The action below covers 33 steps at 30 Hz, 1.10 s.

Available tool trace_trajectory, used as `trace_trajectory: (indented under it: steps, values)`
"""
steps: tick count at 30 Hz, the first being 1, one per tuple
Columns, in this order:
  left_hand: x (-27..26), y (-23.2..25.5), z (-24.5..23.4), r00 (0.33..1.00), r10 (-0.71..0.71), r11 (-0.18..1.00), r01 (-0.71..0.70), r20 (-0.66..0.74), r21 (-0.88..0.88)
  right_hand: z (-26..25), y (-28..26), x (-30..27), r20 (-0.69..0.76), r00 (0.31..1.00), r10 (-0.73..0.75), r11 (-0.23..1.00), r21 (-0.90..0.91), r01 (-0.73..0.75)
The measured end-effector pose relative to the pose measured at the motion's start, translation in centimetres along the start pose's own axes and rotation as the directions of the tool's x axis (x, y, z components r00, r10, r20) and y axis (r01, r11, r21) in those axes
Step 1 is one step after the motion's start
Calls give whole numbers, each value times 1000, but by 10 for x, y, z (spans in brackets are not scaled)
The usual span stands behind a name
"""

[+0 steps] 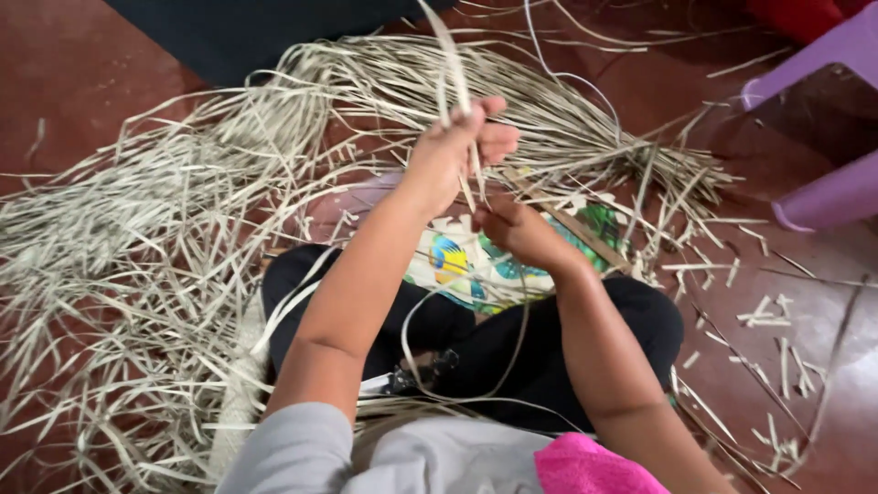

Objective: The person weaves together thin strips of plant material to create a flat surface, occasionally using a small tool to cut the ends of the strips.

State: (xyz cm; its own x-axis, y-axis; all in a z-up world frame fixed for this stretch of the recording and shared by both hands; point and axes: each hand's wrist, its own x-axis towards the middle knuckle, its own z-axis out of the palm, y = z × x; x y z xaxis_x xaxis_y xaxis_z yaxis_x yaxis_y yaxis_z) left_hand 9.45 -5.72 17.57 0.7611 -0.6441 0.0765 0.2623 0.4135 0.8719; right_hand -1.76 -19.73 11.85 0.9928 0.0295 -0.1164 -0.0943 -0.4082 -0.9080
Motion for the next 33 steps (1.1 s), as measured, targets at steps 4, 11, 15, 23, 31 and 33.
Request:
trace_trajectory:
  steps: [4, 11, 15, 23, 31, 33]
  values:
    - [10, 2, -37, 996, 50, 986, -60, -71, -155, -7, 2, 20, 95, 990, 102, 993, 43, -106]
    - [-7, 0, -74, 986, 114, 947, -146, -125, -286, -23, -52, 8, 64, 948, 312, 879, -397, -263]
    - [-24, -39, -77, 996, 51, 994, -58, -78, -95, -7, -71, 16, 59, 979, 194, 958, -226, -176]
    - [-52, -63, -79, 999, -36, 990, 35, -5, -136, 50, 27, 28, 75, 983, 166, 986, 4, -167]
    - [-57, -50, -101, 998, 50, 932, -65, -50, -357, 41, -2, 32, 83, 968, 237, 951, -221, -214]
    - [-57, -43, -101, 997, 40, 912, -66, -72, -405, 38, -24, 30, 199, 933, 299, 909, -358, -215]
